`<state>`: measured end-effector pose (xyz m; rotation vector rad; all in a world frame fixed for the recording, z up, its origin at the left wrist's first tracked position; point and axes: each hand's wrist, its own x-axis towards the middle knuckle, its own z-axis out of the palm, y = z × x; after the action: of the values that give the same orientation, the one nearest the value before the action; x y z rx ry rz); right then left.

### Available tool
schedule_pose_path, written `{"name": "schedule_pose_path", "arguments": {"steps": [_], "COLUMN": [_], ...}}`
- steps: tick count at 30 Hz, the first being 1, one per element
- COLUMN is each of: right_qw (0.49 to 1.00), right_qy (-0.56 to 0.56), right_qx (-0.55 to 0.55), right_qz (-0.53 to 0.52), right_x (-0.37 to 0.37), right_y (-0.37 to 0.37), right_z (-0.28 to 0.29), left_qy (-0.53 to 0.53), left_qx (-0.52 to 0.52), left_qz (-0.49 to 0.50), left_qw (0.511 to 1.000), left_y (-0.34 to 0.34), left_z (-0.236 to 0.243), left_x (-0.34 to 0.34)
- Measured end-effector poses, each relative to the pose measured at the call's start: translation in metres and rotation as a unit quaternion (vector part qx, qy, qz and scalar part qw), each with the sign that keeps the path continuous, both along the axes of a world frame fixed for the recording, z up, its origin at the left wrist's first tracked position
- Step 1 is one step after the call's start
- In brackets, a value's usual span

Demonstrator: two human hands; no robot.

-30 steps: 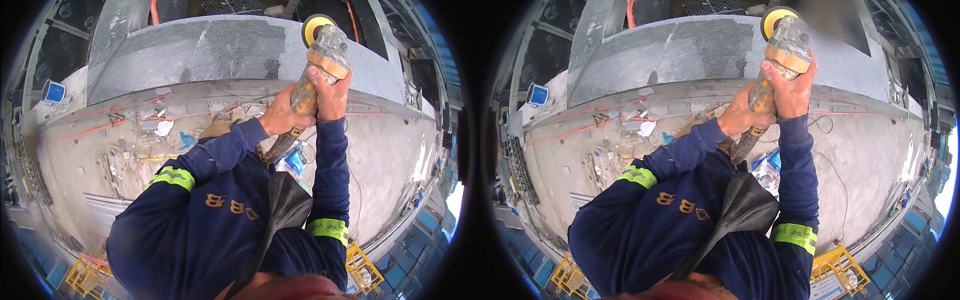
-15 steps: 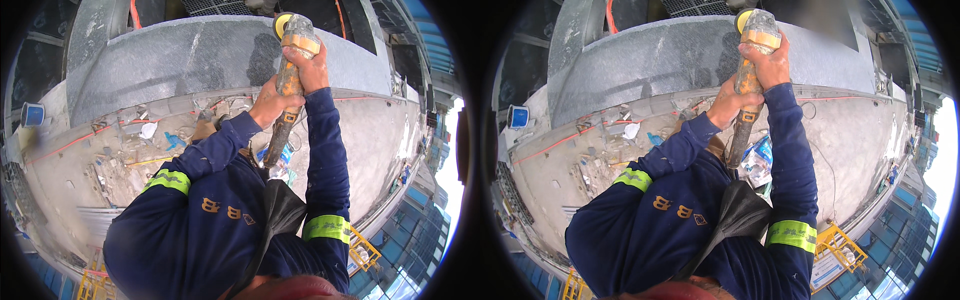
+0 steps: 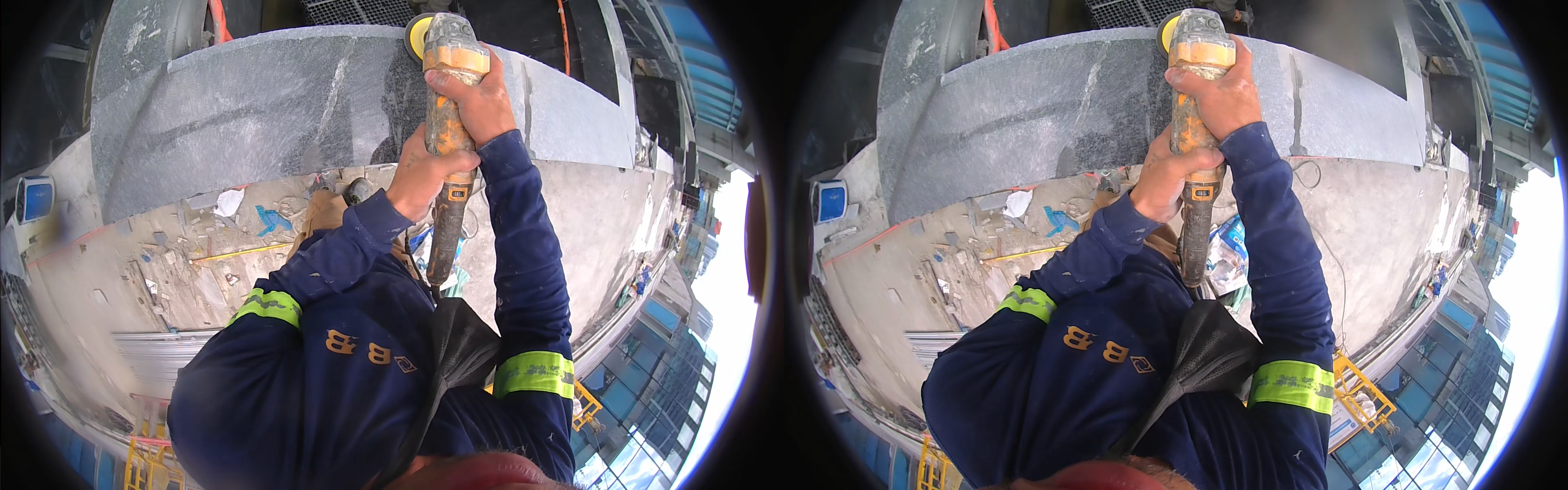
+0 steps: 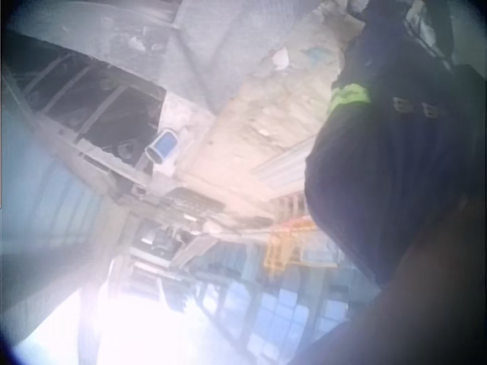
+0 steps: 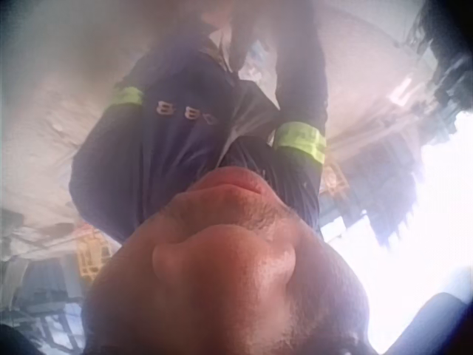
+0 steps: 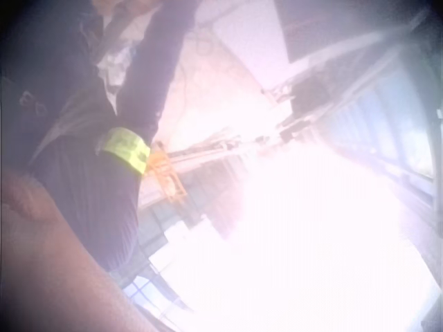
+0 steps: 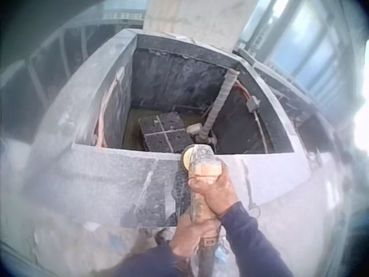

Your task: The person uses an angle grinder to smooth a large gray stone slab. They hold the tool with both hands and move it across the surface, creating dust. The person occasionally pauses to wipe the surface with their hand.

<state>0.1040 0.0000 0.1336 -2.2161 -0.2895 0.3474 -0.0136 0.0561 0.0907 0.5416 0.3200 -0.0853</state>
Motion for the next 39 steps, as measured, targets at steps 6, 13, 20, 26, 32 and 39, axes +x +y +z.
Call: {"name": "schedule_pose_path", "arguments": {"steps": [6,13,20,26,32,39], "right_qw": [0.998,0.996,0.995,0.997,1.0,0.997], "right_qy": [-0.014,-0.014,-0.011,-0.005,-0.003,-0.02], "right_qx": [-0.021,-0.022,-0.024,-0.052,-0.026,-0.047], "right_qz": [0.06,0.089,0.096,0.057,0.017,0.055], "right_x": [-0.002,-0.004,-0.006,-0.004,-0.002,-0.01], "right_y": [0.037,0.053,0.05,0.035,0.024,0.046], "right_z": [-0.003,-0.004,-0.014,-0.01,-0.01,-0.013], "left_qy": [0.019,0.027,0.037,0.034,0.026,0.051], "left_qx": [-0.031,-0.044,-0.057,-0.054,-0.033,-0.074], "left_qz": [0.064,0.09,0.098,0.069,0.027,0.03], "left_qw": [0.997,0.995,0.993,0.996,0.999,0.996], "left_y": [0.024,0.034,0.029,0.02,0.015,0.036], "left_z": [0.003,0.005,0.004,0.0,-0.002,0.0], "left_x": [-0.009,-0.012,-0.016,-0.012,-0.008,-0.018]}}
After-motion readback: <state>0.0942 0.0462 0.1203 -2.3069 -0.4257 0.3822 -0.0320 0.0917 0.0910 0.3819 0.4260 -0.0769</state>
